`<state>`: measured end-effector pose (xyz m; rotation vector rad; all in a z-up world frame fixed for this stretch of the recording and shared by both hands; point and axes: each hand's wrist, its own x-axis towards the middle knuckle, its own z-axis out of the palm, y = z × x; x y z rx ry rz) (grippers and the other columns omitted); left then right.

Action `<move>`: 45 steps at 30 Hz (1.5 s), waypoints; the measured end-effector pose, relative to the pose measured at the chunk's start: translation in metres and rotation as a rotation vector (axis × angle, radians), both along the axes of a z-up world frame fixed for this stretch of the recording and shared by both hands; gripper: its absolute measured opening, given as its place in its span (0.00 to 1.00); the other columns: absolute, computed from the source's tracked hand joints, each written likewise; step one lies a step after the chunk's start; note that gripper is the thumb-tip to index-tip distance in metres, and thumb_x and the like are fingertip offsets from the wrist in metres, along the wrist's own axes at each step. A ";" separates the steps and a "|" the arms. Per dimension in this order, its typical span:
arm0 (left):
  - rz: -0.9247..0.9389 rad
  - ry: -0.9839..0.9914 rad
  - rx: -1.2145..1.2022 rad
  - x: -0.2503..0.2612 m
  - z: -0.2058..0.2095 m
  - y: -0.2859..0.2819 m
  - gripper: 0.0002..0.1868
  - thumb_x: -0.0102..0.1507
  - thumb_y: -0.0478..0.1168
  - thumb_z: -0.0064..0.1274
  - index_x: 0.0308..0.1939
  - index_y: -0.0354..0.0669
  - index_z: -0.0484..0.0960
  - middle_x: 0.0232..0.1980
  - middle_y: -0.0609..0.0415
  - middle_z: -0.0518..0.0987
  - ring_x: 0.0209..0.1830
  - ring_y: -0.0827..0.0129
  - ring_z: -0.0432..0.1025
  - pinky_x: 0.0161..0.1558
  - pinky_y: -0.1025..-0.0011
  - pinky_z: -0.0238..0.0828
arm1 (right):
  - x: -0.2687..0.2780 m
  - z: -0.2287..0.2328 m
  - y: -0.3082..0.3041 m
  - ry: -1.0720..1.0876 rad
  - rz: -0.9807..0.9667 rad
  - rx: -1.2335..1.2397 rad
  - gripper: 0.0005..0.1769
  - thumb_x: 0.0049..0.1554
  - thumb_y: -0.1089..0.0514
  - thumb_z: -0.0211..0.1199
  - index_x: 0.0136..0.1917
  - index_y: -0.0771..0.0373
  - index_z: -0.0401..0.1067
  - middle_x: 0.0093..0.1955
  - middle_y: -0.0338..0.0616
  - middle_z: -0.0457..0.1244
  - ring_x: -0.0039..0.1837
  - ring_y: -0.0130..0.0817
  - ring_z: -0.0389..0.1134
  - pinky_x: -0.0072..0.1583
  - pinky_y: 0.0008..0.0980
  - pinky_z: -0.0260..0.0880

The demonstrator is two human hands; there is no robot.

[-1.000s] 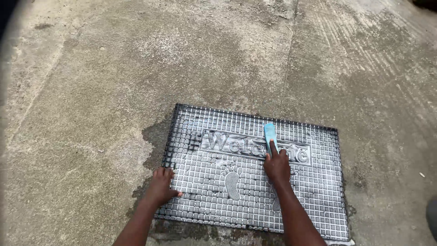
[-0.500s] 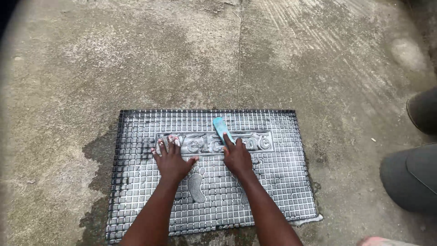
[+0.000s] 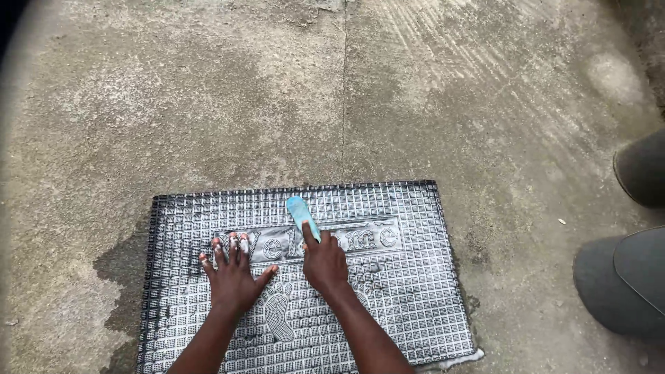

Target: Scrubbing a rubber door mat with a brush and soapy water.

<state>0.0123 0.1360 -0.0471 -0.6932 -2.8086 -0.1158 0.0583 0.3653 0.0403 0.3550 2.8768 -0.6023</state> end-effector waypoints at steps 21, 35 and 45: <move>0.028 -0.065 -0.038 -0.008 -0.001 0.003 0.56 0.61 0.83 0.13 0.80 0.49 0.37 0.83 0.44 0.35 0.82 0.40 0.20 0.71 0.29 0.11 | 0.025 -0.044 0.184 -0.052 -0.431 0.120 0.34 0.66 0.45 0.50 0.83 0.43 0.49 0.60 0.57 0.57 0.54 0.51 0.68 0.54 0.50 0.72; 0.055 -0.110 0.001 0.000 0.003 0.005 0.55 0.61 0.83 0.13 0.78 0.49 0.36 0.81 0.46 0.34 0.80 0.42 0.22 0.70 0.34 0.11 | 0.028 -0.036 0.158 -0.061 -0.514 0.092 0.33 0.66 0.45 0.50 0.82 0.46 0.50 0.60 0.60 0.58 0.53 0.55 0.69 0.53 0.52 0.74; 0.174 -0.568 -0.327 -0.005 0.053 0.017 0.58 0.59 0.83 0.15 0.81 0.49 0.37 0.84 0.47 0.34 0.82 0.43 0.17 0.70 0.35 0.11 | -0.014 0.000 -0.022 0.002 -0.039 0.004 0.33 0.66 0.48 0.52 0.82 0.52 0.52 0.63 0.61 0.58 0.60 0.54 0.66 0.57 0.51 0.73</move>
